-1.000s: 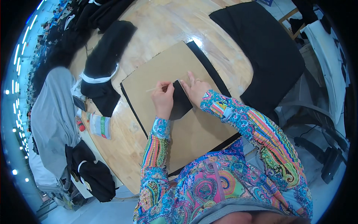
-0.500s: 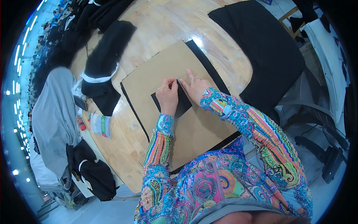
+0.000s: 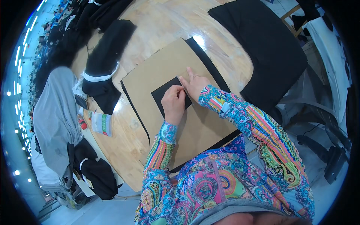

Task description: The person uses a cardboard template with a rectangular cutout to mark a black fabric sheet on a wooden table. They position the template, trace the inner edge with a white marking tool, and then move the template to repeat the process on a different section of the fabric.

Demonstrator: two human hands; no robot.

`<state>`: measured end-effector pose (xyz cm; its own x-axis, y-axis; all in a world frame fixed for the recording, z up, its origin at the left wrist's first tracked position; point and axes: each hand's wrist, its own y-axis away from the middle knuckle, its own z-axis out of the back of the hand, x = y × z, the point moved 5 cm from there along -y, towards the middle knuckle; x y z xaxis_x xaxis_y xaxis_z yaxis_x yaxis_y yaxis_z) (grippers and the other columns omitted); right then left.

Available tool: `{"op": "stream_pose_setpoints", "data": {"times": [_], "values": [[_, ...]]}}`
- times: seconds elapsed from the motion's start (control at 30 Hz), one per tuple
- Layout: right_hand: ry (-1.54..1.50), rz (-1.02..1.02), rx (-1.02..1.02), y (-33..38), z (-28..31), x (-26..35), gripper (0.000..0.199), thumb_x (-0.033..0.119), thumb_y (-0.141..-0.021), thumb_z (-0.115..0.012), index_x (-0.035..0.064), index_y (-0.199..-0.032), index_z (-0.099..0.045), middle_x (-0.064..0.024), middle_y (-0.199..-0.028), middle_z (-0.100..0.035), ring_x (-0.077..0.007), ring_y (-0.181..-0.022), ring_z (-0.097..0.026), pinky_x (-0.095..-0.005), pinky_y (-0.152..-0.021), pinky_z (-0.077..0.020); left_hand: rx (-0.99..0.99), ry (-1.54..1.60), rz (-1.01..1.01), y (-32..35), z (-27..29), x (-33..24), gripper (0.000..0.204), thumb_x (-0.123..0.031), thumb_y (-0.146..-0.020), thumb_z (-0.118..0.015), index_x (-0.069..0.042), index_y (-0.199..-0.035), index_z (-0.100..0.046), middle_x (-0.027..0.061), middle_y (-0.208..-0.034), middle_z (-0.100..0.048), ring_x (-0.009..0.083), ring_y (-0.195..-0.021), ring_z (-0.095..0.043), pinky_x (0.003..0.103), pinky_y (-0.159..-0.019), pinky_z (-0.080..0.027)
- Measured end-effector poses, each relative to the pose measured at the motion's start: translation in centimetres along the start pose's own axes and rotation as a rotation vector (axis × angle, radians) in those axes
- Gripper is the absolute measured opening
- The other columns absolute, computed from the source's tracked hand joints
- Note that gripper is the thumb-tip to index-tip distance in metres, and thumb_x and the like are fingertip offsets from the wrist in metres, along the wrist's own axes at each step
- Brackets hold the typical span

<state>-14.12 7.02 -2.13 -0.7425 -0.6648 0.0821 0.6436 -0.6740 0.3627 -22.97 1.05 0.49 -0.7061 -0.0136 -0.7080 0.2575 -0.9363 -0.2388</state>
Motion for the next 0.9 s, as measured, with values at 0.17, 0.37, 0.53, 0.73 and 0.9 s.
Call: {"op": "stream_pose_setpoints", "data": {"times": [0.17,0.37,0.53,0.73,0.9], "values": [[0.014,-0.015,0.040,0.2,0.4,0.1,0.057,0.016,-0.088,-0.045,0.0181,-0.142,-0.025,-0.0264,-0.144,-0.018,-0.0278,-0.102,-0.057,-0.0345,-0.073,-0.0527,0.066,0.047,-0.015,2.2,0.1,-1.2,0.005,-0.003,-0.074,-0.060,-0.004,-0.079,-0.059,0.0095,-0.073,-0.058,0.0260,-0.069,-0.056,0.036,-0.062,-0.046],[0.009,-0.024,0.075,-0.1,0.2,0.1,0.060,0.014,-0.088,-0.046,0.0197,-0.143,-0.023,-0.0239,-0.146,-0.016,-0.0267,-0.106,-0.055,-0.0351,-0.072,-0.0533,0.127,-0.026,-0.044,3.7,0.6,-2.4,0.005,-0.003,-0.076,-0.061,-0.002,-0.082,-0.061,0.0112,-0.075,-0.060,0.0226,-0.068,-0.061,0.031,-0.062,-0.050],[-0.019,-0.041,0.070,-0.4,-0.2,-0.1,0.060,0.013,-0.088,-0.046,0.0206,-0.143,-0.023,-0.0230,-0.146,-0.016,-0.0261,-0.106,-0.055,-0.0337,-0.074,-0.0529,0.145,-0.023,-0.052,4.0,0.5,-2.6,0.005,-0.003,-0.075,-0.062,-0.003,-0.080,-0.061,0.0110,-0.073,-0.060,0.0232,-0.068,-0.059,0.032,-0.063,-0.049],[0.005,-0.053,0.101,-0.2,0.0,0.1,0.058,0.014,-0.090,-0.044,0.0236,-0.143,-0.023,-0.0185,-0.148,-0.015,-0.0267,-0.114,-0.050,-0.0356,-0.075,-0.0537,0.156,0.012,-0.011,4.1,0.4,-2.3,0.005,-0.004,-0.075,-0.061,-0.002,-0.080,-0.060,0.0102,-0.077,-0.062,0.0244,-0.073,-0.061,0.034,-0.064,-0.048],[-0.017,-0.060,0.074,-0.2,0.1,0.1,0.059,0.013,-0.089,-0.045,0.0238,-0.143,-0.022,-0.0192,-0.148,-0.015,-0.0266,-0.113,-0.051,-0.0344,-0.076,-0.0528,0.186,0.272,0.292,4.4,0.4,0.2,0.007,-0.005,-0.081,-0.061,0.001,-0.084,-0.062,0.0065,-0.075,-0.065,0.0116,-0.067,-0.062,0.024,-0.059,-0.048]]}}
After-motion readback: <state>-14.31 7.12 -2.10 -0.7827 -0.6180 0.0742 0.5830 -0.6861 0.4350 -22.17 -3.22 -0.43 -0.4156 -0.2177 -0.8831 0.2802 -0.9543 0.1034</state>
